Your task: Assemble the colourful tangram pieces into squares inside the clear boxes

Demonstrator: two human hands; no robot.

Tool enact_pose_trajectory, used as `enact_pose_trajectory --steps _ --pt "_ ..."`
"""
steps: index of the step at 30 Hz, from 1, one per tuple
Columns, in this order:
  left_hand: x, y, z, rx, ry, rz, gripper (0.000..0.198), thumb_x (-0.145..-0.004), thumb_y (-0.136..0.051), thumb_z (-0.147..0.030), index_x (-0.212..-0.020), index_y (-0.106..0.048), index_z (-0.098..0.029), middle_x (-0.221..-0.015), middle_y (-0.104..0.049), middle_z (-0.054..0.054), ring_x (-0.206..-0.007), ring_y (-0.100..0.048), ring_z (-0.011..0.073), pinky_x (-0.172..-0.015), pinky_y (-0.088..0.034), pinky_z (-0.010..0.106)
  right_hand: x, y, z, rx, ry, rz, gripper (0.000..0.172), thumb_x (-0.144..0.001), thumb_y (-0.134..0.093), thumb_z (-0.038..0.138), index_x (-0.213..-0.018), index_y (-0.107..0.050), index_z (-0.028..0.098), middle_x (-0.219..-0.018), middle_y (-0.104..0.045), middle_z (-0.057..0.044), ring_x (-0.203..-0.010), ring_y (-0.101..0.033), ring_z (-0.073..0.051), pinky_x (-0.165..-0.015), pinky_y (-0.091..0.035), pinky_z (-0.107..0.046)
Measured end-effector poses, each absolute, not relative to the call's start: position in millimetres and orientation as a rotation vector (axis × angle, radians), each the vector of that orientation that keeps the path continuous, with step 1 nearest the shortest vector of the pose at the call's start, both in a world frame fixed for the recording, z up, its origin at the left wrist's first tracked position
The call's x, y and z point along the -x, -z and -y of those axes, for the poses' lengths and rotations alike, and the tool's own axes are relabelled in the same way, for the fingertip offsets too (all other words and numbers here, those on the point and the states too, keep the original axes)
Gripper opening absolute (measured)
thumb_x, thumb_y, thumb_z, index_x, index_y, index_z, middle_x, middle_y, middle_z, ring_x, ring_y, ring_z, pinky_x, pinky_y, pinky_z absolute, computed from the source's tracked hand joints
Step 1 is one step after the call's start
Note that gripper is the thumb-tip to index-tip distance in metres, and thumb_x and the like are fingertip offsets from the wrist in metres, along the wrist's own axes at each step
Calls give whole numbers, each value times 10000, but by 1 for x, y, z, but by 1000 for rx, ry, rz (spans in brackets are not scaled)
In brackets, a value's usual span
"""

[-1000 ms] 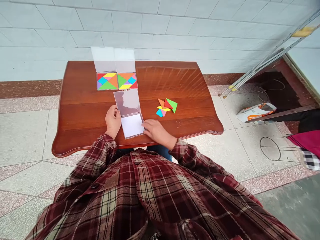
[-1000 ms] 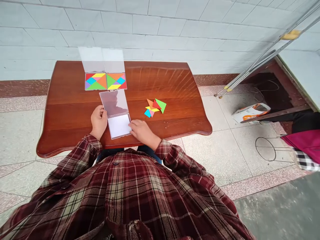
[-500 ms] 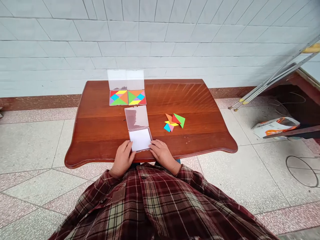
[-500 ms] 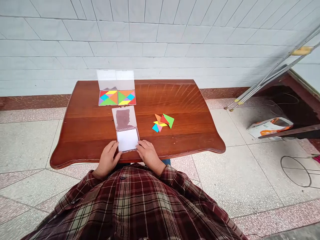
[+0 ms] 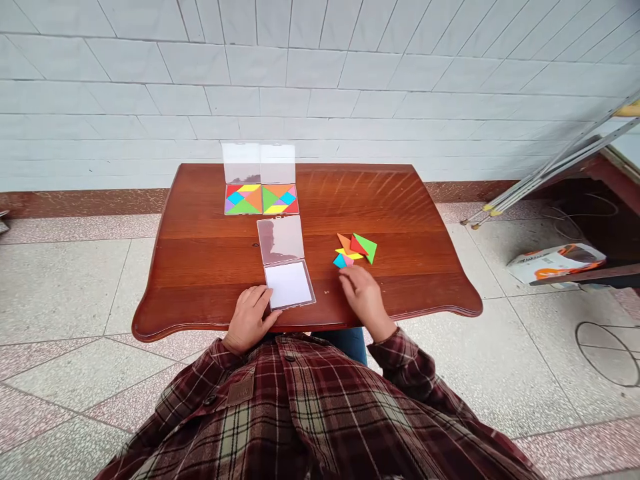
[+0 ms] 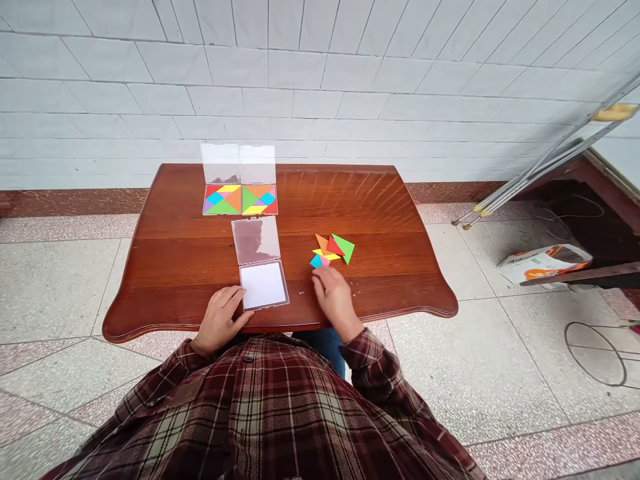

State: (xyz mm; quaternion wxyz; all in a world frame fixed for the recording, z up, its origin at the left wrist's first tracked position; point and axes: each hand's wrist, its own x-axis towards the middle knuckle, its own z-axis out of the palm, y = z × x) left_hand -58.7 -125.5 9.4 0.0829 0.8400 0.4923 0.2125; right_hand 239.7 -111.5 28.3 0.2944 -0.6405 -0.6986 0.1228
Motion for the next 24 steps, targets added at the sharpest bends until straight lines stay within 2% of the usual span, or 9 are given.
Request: enact_pose_trajectory --steps 4,10,15,21,24 --pt "59 -9 124 -2508 -653 -1491 434 -876 -561 -448 -1213 -588 -177 -1203 -657 135 -1112 -608 278 -987 -484 436 -274 -40 87 1949 -277 1718 287 -893 -419 277 -1042 -652 199 -1054 -668 -144 -1000 -622 -279 -907 -508 -439" --pt "62 -9 118 -2594 -695 -1435 470 -876 -562 -440 -1218 -562 -118 -1172 -663 156 -1091 -605 285 -976 -470 418 -302 -42 62 2210 -302 1565 330 -850 -473 239 -1108 -632 107 -1111 -656 -170 -1019 -610 -262 -928 -472 -387" --pt "64 -4 113 -2584 -776 -1409 492 -855 -592 -430 -1252 -543 -144 -1186 -659 152 -1105 -598 293 -988 -463 440 -325 -41 38 2335 -430 1502 310 -843 -496 231 -1104 -631 133 -1052 -679 -110 -953 -603 -225 -887 -467 -359" --pt "64 -3 113 -2605 -779 -1420 496 -847 -604 -425 -1257 -541 -153 -1198 -653 145 -1108 -594 296 -988 -468 439 -334 -42 5 2402 -445 1650 437 -773 -623 228 -1195 -619 112 -1118 -634 -142 -940 -585 -231 -860 -459 -354" --pt "64 -3 114 -2589 -779 -1434 496 -850 -600 -427 -1261 -541 -156 -1201 -651 144 -1117 -593 291 -1000 -464 438 -335 -44 -5 2452 -524 1747 360 -766 -639 197 -1119 -661 130 -1042 -644 -108 -887 -581 -207 -817 -454 -316"
